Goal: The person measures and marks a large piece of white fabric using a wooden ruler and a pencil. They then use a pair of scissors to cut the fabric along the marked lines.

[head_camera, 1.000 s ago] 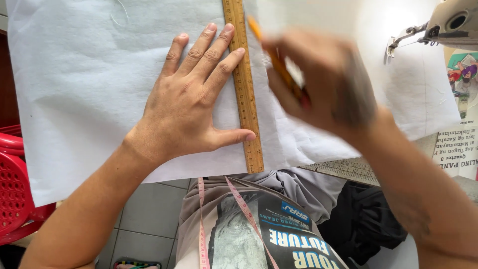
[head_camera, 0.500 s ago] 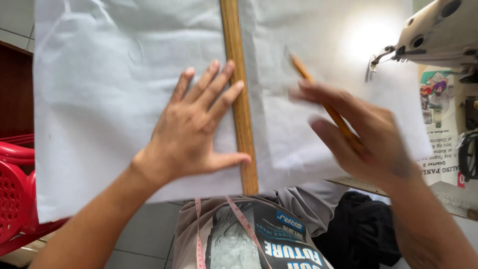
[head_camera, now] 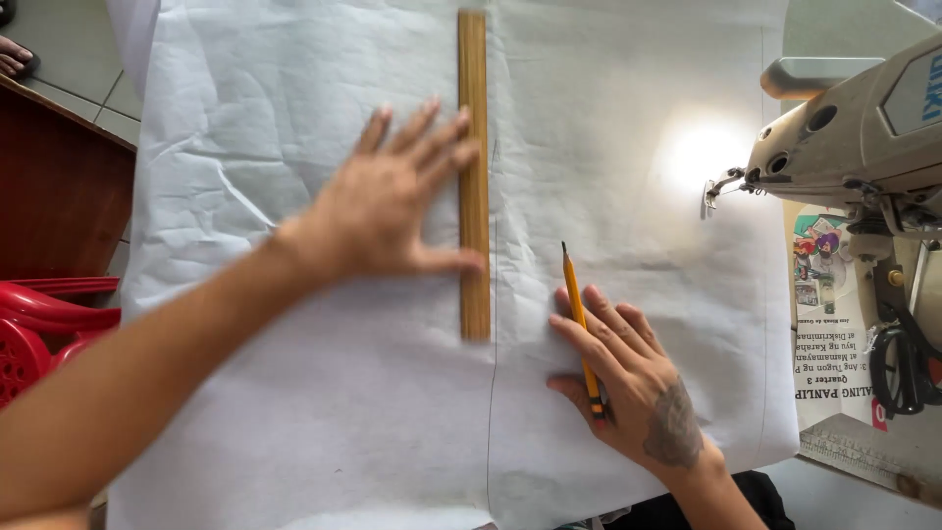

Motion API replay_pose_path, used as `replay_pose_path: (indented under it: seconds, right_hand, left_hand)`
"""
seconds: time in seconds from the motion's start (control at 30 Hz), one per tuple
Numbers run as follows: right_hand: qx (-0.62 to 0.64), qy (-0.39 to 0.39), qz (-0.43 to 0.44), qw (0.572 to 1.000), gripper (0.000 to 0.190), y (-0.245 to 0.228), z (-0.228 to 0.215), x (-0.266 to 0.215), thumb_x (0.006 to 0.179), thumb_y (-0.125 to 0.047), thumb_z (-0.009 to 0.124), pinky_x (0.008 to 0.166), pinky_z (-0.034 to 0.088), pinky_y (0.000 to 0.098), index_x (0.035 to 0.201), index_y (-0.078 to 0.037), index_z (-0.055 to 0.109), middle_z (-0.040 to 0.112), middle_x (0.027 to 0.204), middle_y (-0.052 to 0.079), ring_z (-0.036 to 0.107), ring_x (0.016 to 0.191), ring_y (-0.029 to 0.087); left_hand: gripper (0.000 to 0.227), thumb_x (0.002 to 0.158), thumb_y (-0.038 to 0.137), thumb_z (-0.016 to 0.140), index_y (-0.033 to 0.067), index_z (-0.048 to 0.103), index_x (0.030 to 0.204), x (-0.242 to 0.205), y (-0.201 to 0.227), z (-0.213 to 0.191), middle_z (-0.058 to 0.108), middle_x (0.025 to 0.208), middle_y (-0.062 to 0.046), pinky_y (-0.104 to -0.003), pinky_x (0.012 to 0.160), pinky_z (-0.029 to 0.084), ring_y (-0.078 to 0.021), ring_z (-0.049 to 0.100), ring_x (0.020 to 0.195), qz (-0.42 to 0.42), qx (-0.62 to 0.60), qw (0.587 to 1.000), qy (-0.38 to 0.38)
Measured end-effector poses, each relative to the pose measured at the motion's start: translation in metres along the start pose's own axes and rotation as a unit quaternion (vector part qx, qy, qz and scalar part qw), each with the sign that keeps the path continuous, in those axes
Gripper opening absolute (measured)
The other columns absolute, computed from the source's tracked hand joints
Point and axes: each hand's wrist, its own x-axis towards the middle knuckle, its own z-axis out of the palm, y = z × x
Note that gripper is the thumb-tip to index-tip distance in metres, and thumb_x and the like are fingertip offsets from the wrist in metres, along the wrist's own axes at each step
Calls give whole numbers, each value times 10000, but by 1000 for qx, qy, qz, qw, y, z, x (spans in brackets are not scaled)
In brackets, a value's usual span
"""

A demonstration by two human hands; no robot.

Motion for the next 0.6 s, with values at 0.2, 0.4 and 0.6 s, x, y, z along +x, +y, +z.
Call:
replay_pose_path:
  seconds: [0.2,0.4,0.6]
  right_hand:
    - [-4,0,20,1000,442,-4,-1,-29,1003,-314,613,1204,379,454,1390,-109,560,560,1521,72,477,1474,301]
    - [61,8,57,996,430,-14,-5,-50,991,-343,606,1194,395,445,1347,-102,603,617,1458,94,498,1462,296]
    - [89,23,84,992,541,-18,-11,-43,992,-484,482,1157,423,449,1319,-75,617,659,1408,99,578,1406,326]
  left_hand:
    - [1112,814,876,533,78,340,1564,44,-46,9,265,1678,-163,-537,1224,55,-353,195,1546,6,-55,998,10]
    - [1114,822,909,532,75,407,1550,34,-29,17,352,1652,-148,-545,1159,147,-378,303,1470,34,-14,998,42]
    - [1087,822,931,552,90,455,1504,41,-27,17,403,1627,-102,-476,1038,191,-325,369,1314,43,4,997,71]
